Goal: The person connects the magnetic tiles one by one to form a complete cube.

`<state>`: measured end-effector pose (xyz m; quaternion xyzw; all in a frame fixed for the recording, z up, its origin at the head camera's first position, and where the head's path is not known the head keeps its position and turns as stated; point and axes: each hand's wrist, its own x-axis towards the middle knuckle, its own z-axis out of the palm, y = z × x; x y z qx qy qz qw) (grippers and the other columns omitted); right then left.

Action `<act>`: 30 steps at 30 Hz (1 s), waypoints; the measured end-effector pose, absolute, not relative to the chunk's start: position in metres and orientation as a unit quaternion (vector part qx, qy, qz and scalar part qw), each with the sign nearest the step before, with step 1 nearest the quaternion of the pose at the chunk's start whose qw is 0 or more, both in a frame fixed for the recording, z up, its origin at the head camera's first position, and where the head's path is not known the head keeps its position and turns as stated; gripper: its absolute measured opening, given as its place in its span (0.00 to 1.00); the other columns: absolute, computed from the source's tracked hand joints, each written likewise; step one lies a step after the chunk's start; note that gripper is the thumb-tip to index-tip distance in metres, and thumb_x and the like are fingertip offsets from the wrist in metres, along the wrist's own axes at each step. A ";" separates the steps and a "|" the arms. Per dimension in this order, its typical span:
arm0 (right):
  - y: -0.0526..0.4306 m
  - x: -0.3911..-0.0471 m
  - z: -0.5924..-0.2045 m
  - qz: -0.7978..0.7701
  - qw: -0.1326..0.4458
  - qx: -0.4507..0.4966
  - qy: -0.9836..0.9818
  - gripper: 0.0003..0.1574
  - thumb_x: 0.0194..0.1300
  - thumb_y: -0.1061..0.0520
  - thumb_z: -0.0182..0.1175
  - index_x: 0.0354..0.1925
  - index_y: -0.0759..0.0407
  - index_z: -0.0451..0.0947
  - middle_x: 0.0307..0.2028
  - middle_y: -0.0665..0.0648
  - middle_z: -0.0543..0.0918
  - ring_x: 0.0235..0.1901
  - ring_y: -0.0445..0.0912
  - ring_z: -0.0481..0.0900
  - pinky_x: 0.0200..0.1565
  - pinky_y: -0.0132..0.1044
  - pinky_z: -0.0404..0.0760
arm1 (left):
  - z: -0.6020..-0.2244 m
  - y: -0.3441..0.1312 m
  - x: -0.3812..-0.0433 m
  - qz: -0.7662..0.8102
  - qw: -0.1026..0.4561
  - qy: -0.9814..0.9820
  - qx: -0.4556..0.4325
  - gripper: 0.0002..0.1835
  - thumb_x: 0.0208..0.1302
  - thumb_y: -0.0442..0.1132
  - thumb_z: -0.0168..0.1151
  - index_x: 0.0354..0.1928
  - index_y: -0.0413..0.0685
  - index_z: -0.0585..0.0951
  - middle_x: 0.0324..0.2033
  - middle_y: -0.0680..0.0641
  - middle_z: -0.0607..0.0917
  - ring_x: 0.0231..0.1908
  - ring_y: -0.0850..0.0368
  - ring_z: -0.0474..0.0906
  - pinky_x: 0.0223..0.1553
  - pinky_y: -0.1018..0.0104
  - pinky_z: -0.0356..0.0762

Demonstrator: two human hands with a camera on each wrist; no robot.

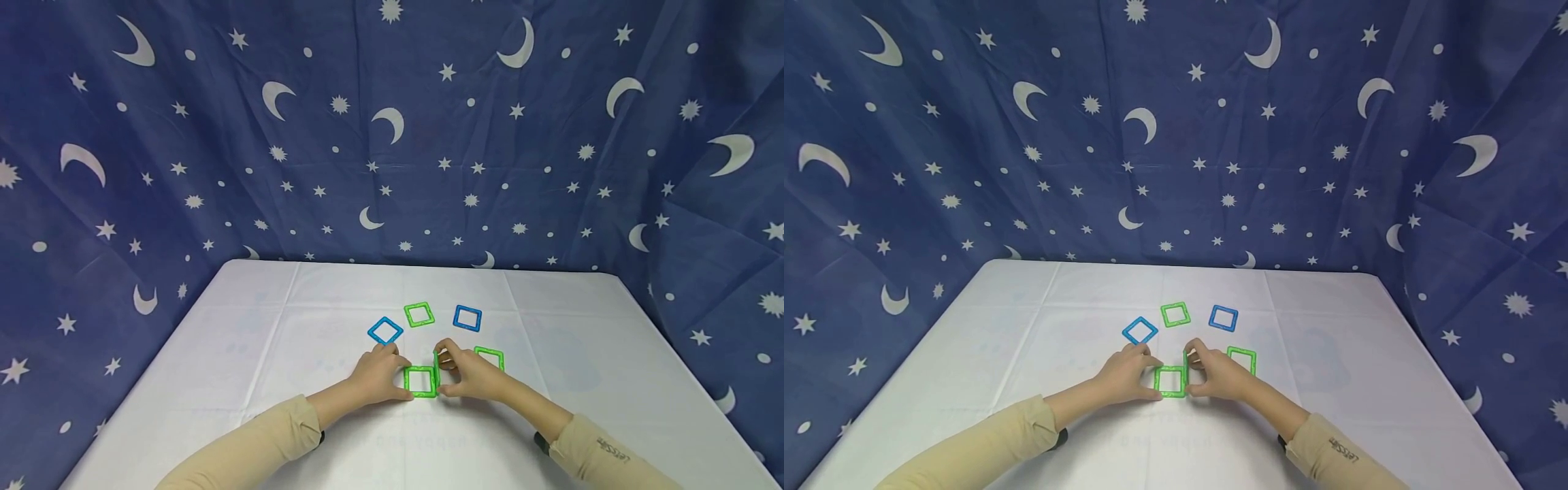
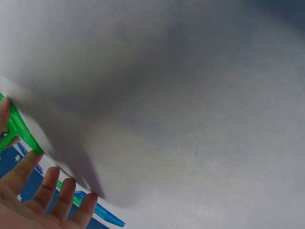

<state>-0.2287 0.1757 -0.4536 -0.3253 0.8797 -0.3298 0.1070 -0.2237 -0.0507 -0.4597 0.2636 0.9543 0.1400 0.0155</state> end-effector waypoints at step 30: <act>0.179 -0.232 -0.456 -0.351 0.127 -0.337 0.864 0.36 0.58 0.57 0.67 0.55 0.66 0.57 0.51 0.72 0.78 0.51 0.61 0.79 0.49 0.41 0.82 | -0.454 -0.046 -0.221 0.135 0.023 0.957 0.255 0.31 0.40 0.59 0.75 0.46 0.52 0.85 0.37 0.51 0.78 0.35 0.58 0.69 0.27 0.69 0.68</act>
